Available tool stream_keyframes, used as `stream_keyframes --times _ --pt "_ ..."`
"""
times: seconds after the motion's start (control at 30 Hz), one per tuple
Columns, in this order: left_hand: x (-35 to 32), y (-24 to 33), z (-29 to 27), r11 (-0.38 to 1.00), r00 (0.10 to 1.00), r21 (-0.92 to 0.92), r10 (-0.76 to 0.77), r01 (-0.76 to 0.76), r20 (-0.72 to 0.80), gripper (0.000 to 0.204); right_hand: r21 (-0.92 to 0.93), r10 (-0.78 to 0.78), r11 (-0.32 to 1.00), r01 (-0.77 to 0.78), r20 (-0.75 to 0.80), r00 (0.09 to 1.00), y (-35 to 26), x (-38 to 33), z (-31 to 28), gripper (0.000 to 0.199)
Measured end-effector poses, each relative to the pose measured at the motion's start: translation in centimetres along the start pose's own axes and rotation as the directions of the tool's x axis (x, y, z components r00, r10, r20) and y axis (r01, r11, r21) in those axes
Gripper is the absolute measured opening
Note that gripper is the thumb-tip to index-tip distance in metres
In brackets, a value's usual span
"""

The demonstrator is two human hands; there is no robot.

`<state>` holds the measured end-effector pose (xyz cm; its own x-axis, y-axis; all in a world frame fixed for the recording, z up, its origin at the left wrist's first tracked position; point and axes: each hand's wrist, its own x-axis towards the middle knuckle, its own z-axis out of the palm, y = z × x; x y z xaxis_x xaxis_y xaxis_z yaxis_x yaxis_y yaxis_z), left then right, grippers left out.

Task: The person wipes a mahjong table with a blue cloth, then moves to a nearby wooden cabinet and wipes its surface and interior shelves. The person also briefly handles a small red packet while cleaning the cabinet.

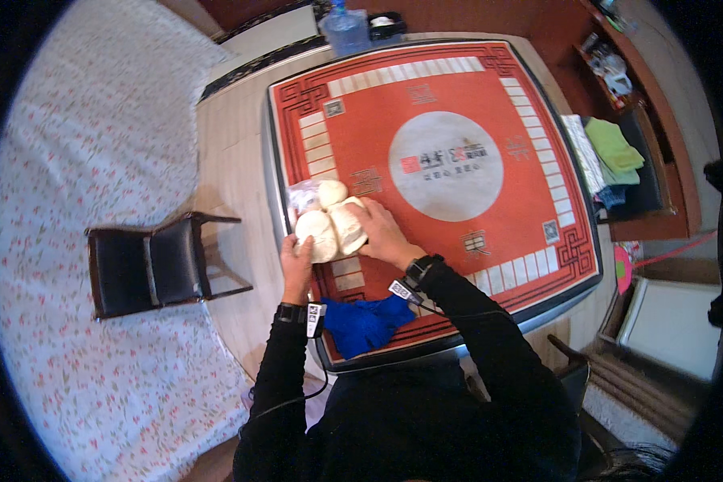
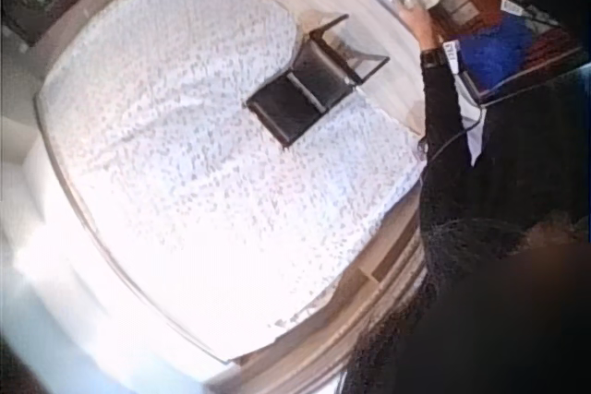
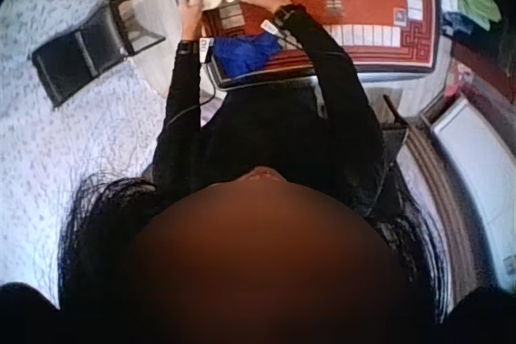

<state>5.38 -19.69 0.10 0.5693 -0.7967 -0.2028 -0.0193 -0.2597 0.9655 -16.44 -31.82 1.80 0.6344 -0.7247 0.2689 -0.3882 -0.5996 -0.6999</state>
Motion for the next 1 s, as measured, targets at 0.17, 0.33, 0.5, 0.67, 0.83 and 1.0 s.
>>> stream_keyframes --times 0.17,0.33,0.5,0.67,0.83,1.0 --pt "1.6 -2.2 -1.7 0.887 0.977 0.412 0.18 -0.211 0.112 0.041 -0.021 0.09 0.996 -0.089 0.048 0.995 0.0 -1.1 -0.5 0.1" --pt "0.8 -4.0 -3.0 0.814 0.964 0.528 0.265 -0.24 0.029 0.046 0.078 0.165 0.983 -0.164 -0.005 0.986 0.0 -4.1 -1.3 0.107" --pt "0.6 -3.5 -2.5 0.774 0.95 0.55 0.269 -0.313 0.161 0.049 0.048 0.182 0.982 -0.181 -0.003 0.983 -0.4 -5.1 -0.7 0.106" --pt "1.0 -3.7 -2.1 0.774 0.919 0.498 0.353 -0.392 0.174 0.054 0.108 0.231 0.968 -0.228 -0.019 0.973 0.0 -3.8 -0.2 0.097" --pt "0.3 -4.3 -2.0 0.861 0.949 0.408 0.311 -0.305 0.053 0.062 0.148 0.208 0.97 -0.193 -0.097 0.973 -0.3 -5.0 -1.4 0.09" --pt "-2.5 -2.4 -1.2 0.812 0.918 0.52 0.378 -0.264 -0.124 0.06 0.118 0.041 0.992 -0.036 -0.039 0.998 -5.6 -10.6 -0.8 0.087"
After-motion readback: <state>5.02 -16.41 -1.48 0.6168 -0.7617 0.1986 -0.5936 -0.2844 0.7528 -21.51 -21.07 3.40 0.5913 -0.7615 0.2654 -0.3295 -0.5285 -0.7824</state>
